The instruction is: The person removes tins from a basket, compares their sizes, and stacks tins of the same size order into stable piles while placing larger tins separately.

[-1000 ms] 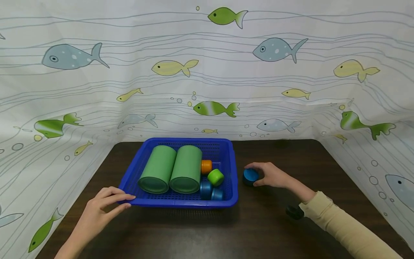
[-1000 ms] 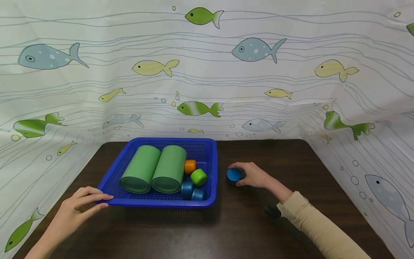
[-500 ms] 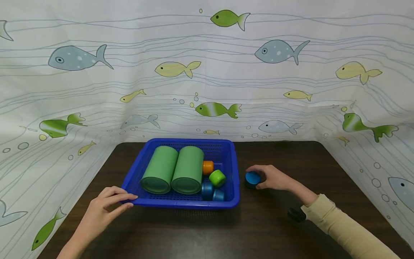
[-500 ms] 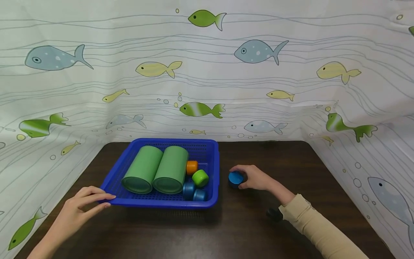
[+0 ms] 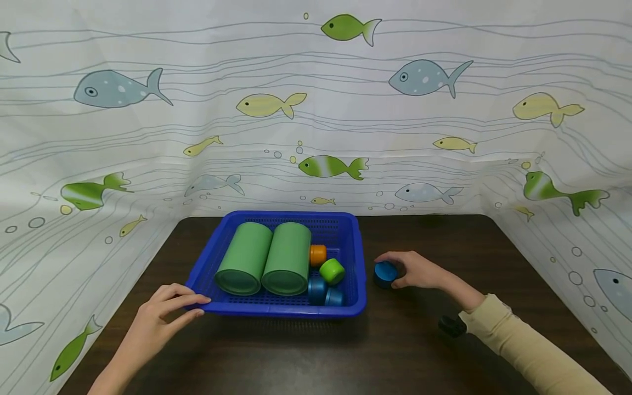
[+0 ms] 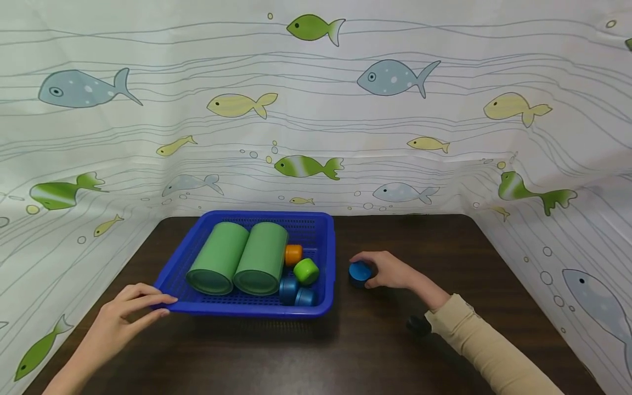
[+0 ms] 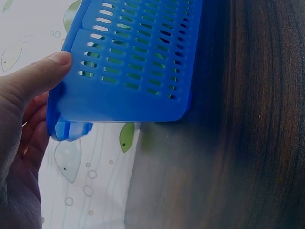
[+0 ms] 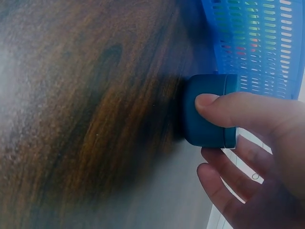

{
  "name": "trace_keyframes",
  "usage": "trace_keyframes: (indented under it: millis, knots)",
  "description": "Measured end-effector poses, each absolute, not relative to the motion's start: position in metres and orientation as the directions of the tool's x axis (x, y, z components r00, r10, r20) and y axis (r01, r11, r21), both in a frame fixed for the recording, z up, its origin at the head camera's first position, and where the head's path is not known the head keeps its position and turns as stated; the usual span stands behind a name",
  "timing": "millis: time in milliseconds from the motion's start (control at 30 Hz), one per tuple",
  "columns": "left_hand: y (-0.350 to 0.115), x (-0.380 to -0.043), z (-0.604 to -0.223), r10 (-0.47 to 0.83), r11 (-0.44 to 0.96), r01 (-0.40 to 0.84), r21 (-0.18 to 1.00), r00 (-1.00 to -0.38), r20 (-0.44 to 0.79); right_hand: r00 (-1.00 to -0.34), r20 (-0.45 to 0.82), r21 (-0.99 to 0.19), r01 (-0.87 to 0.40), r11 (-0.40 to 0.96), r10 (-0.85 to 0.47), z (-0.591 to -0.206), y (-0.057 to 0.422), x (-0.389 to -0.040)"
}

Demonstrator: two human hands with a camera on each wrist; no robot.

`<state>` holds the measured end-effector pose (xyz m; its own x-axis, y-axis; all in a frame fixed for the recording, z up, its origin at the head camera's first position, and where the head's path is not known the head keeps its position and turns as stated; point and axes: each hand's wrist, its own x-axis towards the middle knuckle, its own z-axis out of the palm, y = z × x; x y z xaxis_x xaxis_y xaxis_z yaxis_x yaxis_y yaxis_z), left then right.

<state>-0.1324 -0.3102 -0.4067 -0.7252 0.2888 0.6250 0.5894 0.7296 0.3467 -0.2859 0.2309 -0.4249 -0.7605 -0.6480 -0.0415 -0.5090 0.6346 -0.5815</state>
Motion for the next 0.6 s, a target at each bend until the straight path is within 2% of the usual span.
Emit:
trace_keyframes:
  millis: [200,400,600]
  knots:
    - [-0.3098,-0.1328,-0.4069,0.305,0.725,0.610,0.320,-0.701,0.645,-0.758,-0.054,-0.579,-0.507,0.639,-0.650,-0.4241,0.2319,-0.2863]
    - [-0.3104,-0.1327,-0.4066,0.299,0.723,0.601,0.340,-0.717,0.630,-0.757,-0.062,-0.579,-0.503,0.641,-0.650,-0.4231,0.2322,-0.2864]
    - [-0.3105,-0.1333,-0.4072,0.303,0.729,0.604,0.322,-0.706,0.640,-0.751,-0.069,-0.586,-0.502,0.636,-0.657,-0.4212,0.2319,-0.2860]
